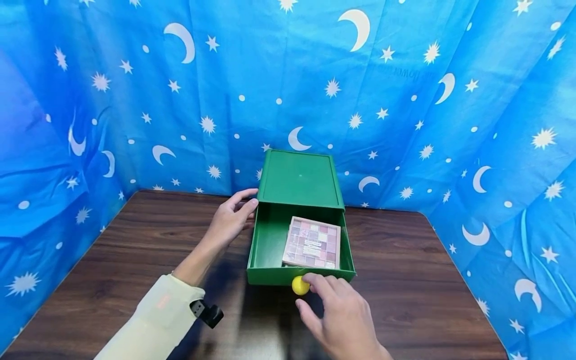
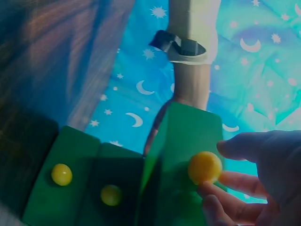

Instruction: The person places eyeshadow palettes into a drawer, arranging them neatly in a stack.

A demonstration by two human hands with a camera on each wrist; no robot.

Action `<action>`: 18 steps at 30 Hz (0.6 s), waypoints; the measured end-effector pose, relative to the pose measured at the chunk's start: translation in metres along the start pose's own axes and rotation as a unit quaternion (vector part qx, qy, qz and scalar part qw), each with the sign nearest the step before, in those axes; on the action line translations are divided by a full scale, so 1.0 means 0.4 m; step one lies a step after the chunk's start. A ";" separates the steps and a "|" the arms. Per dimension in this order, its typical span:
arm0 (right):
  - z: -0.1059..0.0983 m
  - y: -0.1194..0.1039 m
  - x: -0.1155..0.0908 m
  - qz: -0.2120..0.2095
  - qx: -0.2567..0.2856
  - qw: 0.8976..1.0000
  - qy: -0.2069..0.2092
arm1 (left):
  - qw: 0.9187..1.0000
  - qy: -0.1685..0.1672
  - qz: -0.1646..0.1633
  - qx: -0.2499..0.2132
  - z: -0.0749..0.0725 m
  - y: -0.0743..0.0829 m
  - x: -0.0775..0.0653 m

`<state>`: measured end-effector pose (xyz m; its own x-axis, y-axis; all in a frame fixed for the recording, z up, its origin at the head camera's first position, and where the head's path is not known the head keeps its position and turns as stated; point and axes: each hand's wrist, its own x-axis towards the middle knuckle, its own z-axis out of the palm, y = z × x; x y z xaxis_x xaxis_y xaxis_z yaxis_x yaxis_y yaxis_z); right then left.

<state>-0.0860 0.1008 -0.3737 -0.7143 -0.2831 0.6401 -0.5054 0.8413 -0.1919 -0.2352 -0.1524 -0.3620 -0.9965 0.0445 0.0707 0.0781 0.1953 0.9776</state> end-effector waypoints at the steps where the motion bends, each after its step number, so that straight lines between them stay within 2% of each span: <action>1: 0.005 0.000 -0.001 0.004 -0.002 1.000 -0.001 | 1.000 0.001 -0.001 0.000 0.000 -0.001 0.001; 10: 0.035 0.007 -0.006 0.009 -0.005 1.000 0.024 | 1.000 0.005 -0.003 -0.004 0.005 -0.005 0.001; 18: 0.045 0.012 0.007 -0.011 0.001 0.998 0.057 | 1.000 0.008 -0.005 0.000 0.003 0.000 0.001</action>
<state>-0.0992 0.0958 -0.3863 -0.6430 -0.2464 0.7252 -0.5207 0.8350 -0.1780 -0.2355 -0.1512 -0.3621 -0.9977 0.0259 0.0634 0.0673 0.1961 0.9783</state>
